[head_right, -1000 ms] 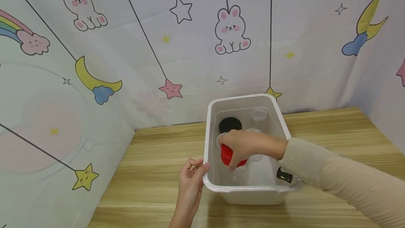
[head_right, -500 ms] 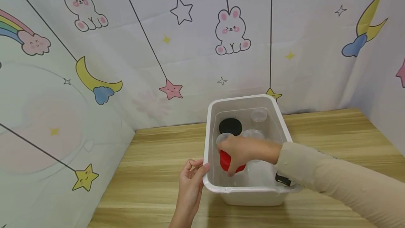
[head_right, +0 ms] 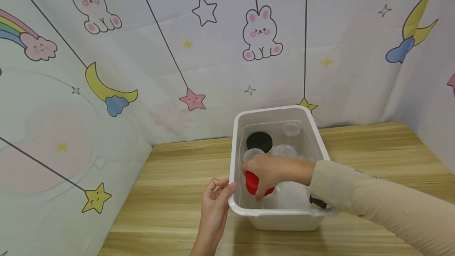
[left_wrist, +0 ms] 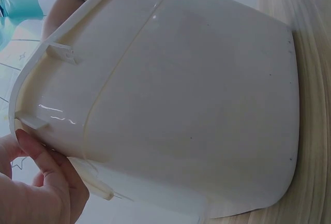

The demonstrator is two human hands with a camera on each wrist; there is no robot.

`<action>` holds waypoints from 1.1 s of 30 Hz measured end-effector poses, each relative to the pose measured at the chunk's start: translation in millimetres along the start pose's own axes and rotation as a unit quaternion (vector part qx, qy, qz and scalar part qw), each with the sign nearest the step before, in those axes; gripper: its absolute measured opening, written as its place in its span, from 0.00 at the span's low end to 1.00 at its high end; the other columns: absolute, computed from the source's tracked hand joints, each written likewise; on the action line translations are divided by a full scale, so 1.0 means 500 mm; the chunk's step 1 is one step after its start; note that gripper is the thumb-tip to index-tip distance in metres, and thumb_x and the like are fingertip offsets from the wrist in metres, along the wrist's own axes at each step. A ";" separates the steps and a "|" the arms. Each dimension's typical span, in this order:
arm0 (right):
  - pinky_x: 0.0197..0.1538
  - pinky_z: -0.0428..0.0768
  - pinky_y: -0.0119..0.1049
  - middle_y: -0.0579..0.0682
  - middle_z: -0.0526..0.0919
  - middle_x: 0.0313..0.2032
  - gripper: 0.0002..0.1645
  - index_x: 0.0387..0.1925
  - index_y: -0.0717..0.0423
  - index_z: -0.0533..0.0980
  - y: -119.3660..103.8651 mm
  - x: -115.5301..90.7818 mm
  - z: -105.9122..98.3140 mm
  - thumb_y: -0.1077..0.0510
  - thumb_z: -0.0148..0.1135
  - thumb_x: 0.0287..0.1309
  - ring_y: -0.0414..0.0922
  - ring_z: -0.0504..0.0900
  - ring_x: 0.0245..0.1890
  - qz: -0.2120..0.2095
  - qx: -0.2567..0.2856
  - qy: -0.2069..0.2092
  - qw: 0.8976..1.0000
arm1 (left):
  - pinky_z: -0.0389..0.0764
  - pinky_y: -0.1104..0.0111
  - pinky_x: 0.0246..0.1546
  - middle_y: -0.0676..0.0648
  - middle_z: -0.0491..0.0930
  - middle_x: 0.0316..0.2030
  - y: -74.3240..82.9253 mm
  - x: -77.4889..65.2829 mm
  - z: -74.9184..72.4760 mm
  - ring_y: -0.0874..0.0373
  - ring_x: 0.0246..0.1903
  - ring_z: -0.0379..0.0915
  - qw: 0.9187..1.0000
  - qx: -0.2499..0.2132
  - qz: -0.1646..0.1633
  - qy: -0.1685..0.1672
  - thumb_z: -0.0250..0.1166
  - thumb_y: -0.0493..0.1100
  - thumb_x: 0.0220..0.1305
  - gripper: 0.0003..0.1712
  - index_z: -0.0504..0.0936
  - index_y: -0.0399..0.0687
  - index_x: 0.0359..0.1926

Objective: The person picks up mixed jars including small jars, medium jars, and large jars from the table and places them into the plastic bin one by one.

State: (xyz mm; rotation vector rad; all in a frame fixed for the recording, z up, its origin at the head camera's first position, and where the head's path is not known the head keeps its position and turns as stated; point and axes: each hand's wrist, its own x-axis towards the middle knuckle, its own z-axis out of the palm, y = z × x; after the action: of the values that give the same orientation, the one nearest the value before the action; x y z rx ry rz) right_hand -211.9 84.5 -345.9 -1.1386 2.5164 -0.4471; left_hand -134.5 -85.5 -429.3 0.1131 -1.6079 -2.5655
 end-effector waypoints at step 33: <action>0.36 0.80 0.31 0.41 0.77 0.37 0.31 0.47 0.48 0.75 0.017 0.015 0.041 0.53 0.82 0.40 0.40 0.76 0.37 -0.034 -0.014 0.007 0.999 | 0.82 0.69 0.38 0.49 0.80 0.33 0.000 0.000 0.000 0.59 0.37 0.78 1.000 0.000 0.000 -0.005 0.65 0.27 0.59 0.10 0.74 0.33 0.40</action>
State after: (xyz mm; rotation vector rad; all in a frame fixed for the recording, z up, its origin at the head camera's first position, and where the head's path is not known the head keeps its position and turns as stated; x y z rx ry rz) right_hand -213.1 81.2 -369.1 -1.2387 2.5100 -0.4400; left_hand -134.6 -85.7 -429.4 0.1012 -1.6129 -2.5702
